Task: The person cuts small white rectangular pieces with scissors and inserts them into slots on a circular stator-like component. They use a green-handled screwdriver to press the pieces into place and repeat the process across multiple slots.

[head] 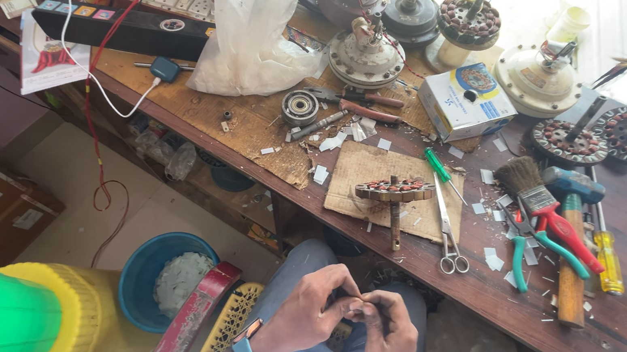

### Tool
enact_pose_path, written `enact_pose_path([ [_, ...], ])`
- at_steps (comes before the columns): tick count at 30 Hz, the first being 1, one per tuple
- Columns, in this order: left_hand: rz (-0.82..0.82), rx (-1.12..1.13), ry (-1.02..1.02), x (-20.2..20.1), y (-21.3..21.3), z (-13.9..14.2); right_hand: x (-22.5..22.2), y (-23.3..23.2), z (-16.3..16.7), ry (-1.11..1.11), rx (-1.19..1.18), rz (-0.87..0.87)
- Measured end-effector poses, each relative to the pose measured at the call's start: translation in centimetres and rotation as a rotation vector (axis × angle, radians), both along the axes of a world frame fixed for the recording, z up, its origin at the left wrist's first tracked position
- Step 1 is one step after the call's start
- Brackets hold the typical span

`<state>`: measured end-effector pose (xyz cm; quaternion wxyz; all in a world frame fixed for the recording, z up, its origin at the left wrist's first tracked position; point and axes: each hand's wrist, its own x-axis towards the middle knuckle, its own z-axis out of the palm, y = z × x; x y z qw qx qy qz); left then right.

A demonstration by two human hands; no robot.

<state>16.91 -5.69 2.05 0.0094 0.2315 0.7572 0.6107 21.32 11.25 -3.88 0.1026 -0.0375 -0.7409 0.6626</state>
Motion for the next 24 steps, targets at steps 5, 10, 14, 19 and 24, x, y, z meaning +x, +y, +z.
enact_pose_path([
  [5,-0.070,0.060,-0.036,-0.6,-0.7,1.3,0.2,0.3,0.6,0.035,-0.052,0.011],
  [10,-0.112,0.033,-0.066,-0.9,-0.9,1.4,0.3,0.7,0.0,0.003,-0.048,0.031],
  [14,-0.158,0.004,0.046,-0.9,-1.0,1.4,0.1,1.5,-0.5,-0.122,-0.297,0.129],
  [19,-0.345,0.018,0.199,-0.8,-1.9,1.8,0.2,2.9,-0.4,-0.333,-0.871,0.376],
  [24,-0.360,-0.034,0.217,-0.6,-2.1,2.5,1.1,2.9,0.2,-0.474,-0.998,0.404],
])
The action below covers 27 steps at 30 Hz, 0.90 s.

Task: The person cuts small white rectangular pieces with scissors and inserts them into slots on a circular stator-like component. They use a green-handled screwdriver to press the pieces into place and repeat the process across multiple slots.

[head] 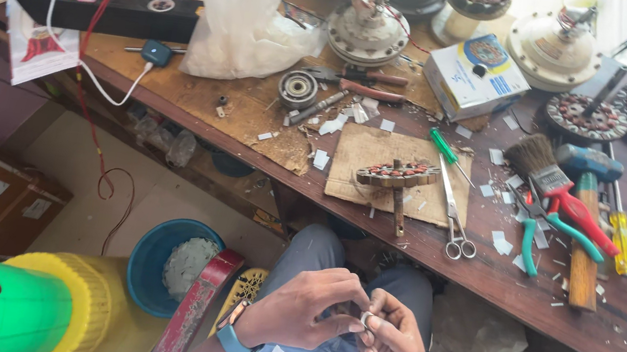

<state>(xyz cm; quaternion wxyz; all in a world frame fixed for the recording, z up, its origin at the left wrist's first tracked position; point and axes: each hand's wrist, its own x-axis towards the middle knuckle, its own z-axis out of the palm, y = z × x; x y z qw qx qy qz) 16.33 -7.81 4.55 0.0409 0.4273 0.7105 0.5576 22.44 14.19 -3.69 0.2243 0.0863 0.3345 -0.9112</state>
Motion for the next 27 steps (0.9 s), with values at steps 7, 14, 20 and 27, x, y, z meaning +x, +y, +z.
enact_pose_path([
  [7,-0.026,-0.204,0.168,-0.6,-0.8,0.6,0.2,-1.6,0.6,-0.019,-0.091,0.072],
  [14,0.122,-0.180,0.166,-1.0,0.1,0.3,0.4,-0.7,0.8,0.087,0.029,-0.138],
  [20,0.255,-0.132,0.387,-6.1,0.9,-0.2,0.8,0.3,1.7,0.321,0.321,-0.497],
  [27,0.441,-0.152,0.435,-13.8,5.4,-1.6,0.7,2.3,1.5,0.363,0.313,-0.782],
])
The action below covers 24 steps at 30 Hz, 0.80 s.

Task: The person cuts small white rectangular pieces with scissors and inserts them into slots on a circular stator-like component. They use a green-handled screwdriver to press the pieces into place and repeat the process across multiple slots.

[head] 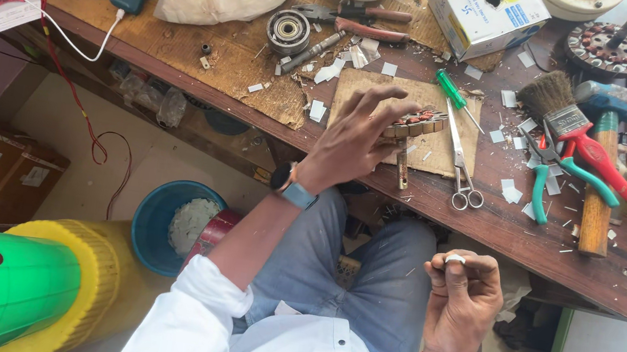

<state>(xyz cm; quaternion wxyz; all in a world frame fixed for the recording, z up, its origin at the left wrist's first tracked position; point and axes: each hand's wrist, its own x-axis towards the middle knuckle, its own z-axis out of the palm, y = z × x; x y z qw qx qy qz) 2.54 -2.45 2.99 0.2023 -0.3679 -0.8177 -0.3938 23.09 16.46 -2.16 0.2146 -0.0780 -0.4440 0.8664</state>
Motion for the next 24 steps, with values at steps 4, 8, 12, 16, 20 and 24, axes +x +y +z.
enact_pose_path([
  [4,-0.007,0.101,-0.066,-1.0,1.8,-0.5,-0.4,0.5,0.4,-0.074,-0.017,-0.039],
  [8,0.058,0.039,-0.072,-0.7,2.9,-0.1,-1.4,0.3,2.1,-0.022,0.134,-0.121],
  [12,0.016,0.013,-0.198,-0.8,3.0,1.3,-4.3,0.7,3.9,0.007,0.544,-0.220],
  [16,-0.014,-0.024,-0.260,-0.2,2.5,1.7,-9.2,0.8,4.5,-0.049,0.881,-0.294],
  [20,-0.063,-0.013,-0.260,-0.4,2.3,1.6,-13.5,0.0,4.3,0.057,1.089,-0.345],
  [24,-0.149,0.082,-0.211,-1.1,1.7,1.8,-14.7,-0.4,4.2,0.211,1.271,-0.387],
])
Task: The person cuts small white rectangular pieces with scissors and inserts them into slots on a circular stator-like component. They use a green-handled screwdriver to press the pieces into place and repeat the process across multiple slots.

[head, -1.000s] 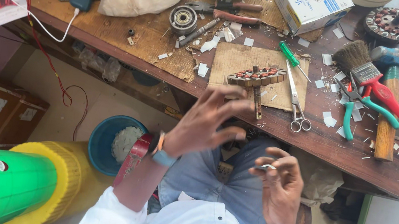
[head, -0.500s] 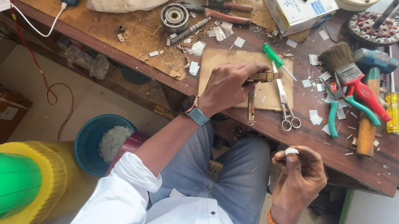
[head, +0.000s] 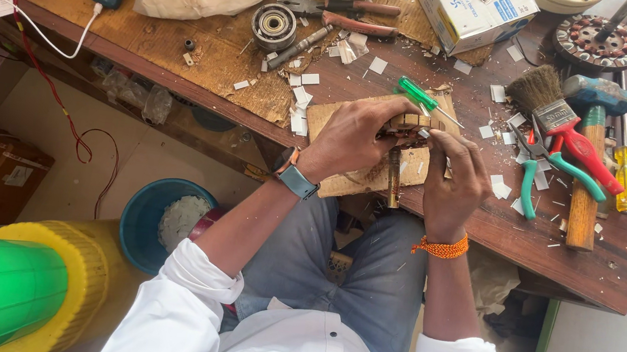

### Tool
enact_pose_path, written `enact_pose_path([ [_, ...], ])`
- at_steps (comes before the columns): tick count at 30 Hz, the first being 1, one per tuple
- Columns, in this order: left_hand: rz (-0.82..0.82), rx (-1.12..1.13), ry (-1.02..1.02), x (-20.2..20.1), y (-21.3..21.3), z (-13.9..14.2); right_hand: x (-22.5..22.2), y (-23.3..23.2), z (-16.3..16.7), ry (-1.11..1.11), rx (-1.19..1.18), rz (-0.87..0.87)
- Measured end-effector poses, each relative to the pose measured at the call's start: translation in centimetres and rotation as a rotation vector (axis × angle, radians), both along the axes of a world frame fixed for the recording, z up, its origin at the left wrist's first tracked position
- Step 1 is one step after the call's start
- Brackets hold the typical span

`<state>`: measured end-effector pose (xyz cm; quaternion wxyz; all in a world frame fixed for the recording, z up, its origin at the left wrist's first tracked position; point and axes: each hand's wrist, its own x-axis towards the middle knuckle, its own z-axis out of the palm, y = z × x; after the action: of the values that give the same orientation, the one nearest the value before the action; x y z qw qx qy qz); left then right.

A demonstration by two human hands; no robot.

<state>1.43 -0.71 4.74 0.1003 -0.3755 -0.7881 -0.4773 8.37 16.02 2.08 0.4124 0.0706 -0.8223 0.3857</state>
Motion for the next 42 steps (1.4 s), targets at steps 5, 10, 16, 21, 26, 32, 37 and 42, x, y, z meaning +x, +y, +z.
enact_pose_path([
  [5,-0.009,-0.011,-0.038,-0.7,0.2,0.0,-0.3,0.9,0.1,0.028,0.193,0.054],
  [10,-0.016,-0.013,-0.165,-1.6,0.4,0.1,-0.8,1.9,1.2,-0.036,0.304,0.155],
  [16,-0.039,0.011,-0.168,-2.3,0.8,0.0,-1.0,2.0,2.2,-0.150,0.219,0.136],
  [21,-0.165,0.007,-0.139,-2.6,-0.1,0.5,-1.1,2.1,2.4,-0.227,0.063,0.142],
  [26,-0.235,0.055,-0.265,-3.1,-0.9,0.7,-1.3,1.9,1.9,-0.284,-0.054,0.154],
  [32,-0.274,-0.051,-0.472,-4.0,-0.9,-0.2,-1.1,2.8,2.1,-0.317,0.067,0.208],
  [37,-0.198,-0.106,-0.313,-3.4,-0.2,-1.3,-1.3,3.6,2.6,-0.298,0.108,0.268],
  [42,-0.151,-0.266,-0.312,-3.1,0.8,-1.0,-1.2,4.5,3.4,-0.292,0.226,0.314],
])
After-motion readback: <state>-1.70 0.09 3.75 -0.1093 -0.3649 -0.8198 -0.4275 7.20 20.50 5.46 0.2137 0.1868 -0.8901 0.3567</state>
